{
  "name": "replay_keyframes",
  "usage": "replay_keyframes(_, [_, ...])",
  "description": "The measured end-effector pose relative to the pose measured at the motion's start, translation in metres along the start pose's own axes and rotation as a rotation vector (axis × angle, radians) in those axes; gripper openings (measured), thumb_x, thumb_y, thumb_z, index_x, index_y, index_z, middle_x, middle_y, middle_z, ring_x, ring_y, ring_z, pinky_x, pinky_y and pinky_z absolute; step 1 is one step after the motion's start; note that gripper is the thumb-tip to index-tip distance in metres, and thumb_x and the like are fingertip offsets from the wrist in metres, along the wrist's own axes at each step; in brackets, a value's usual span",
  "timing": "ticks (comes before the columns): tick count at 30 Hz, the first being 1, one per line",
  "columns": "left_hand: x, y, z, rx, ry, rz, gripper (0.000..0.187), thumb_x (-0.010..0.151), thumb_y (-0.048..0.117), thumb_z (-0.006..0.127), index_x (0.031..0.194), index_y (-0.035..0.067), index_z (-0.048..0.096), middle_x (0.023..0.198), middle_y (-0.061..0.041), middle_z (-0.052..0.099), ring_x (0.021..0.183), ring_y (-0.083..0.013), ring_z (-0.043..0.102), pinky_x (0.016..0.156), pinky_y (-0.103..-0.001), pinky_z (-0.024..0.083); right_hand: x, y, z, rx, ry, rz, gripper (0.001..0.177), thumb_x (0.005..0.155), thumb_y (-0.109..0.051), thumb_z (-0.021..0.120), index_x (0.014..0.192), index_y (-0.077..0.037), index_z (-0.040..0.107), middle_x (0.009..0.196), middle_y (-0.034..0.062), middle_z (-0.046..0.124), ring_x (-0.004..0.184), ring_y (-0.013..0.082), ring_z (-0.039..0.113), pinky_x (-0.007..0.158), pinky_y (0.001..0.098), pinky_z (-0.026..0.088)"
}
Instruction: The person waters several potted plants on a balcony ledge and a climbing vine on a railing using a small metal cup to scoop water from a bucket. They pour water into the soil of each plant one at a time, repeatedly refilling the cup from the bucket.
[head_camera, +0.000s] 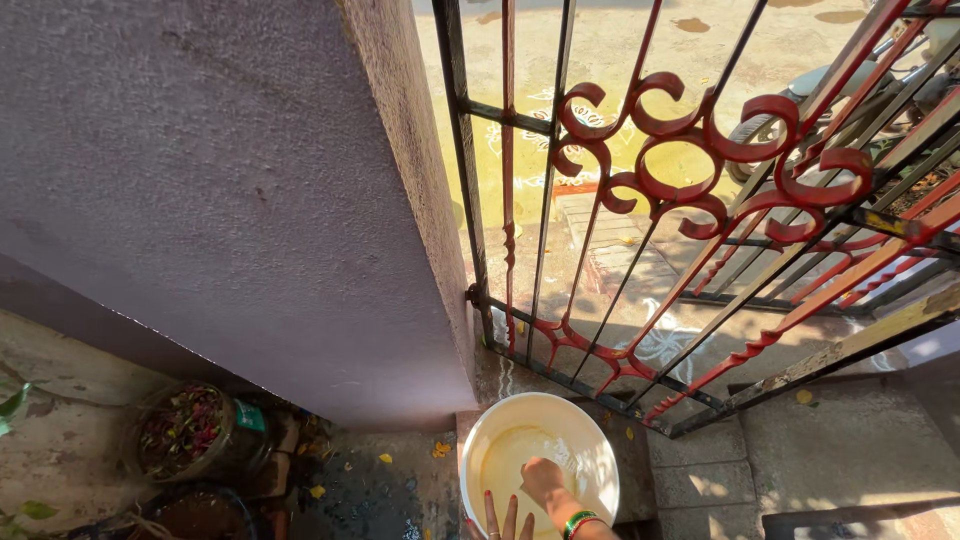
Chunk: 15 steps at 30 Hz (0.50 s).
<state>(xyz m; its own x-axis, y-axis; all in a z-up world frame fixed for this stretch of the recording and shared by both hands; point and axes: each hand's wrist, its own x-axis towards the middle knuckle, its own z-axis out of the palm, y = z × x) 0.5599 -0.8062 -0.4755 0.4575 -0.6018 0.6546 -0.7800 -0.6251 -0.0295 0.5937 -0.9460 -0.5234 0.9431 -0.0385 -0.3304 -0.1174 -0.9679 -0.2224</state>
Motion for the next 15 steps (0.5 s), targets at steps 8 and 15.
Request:
replay_keyframes(8, [0.029,0.000,-0.019,-0.049,-0.166,-0.044,0.035,0.087,0.060,0.059,0.119,0.047,0.063,0.147,-0.011,0.050,0.141,-0.0544,0.030,0.086,-0.095,0.014,-0.006,0.013,0.016,0.427,0.015,0.258,0.010,0.074,-0.010,0.079,0.080,-0.002,0.078,0.084,0.0211,0.074,0.085,0.0326,0.074,0.076,0.0392,0.060])
replay_keyframes(15, [0.095,0.009,-0.058,-0.154,-0.723,-0.255,0.040,0.087,0.053,0.063,0.123,0.038,0.063,0.143,-0.011,0.055,0.136,-0.0480,0.040,0.090,-0.080,0.025,-0.042,0.004,-0.036,0.995,0.100,0.399,0.009,0.073,0.000,0.080,0.081,-0.004,0.082,0.080,0.0172,0.078,0.075,0.0273,0.080,0.068,0.0350,0.062])
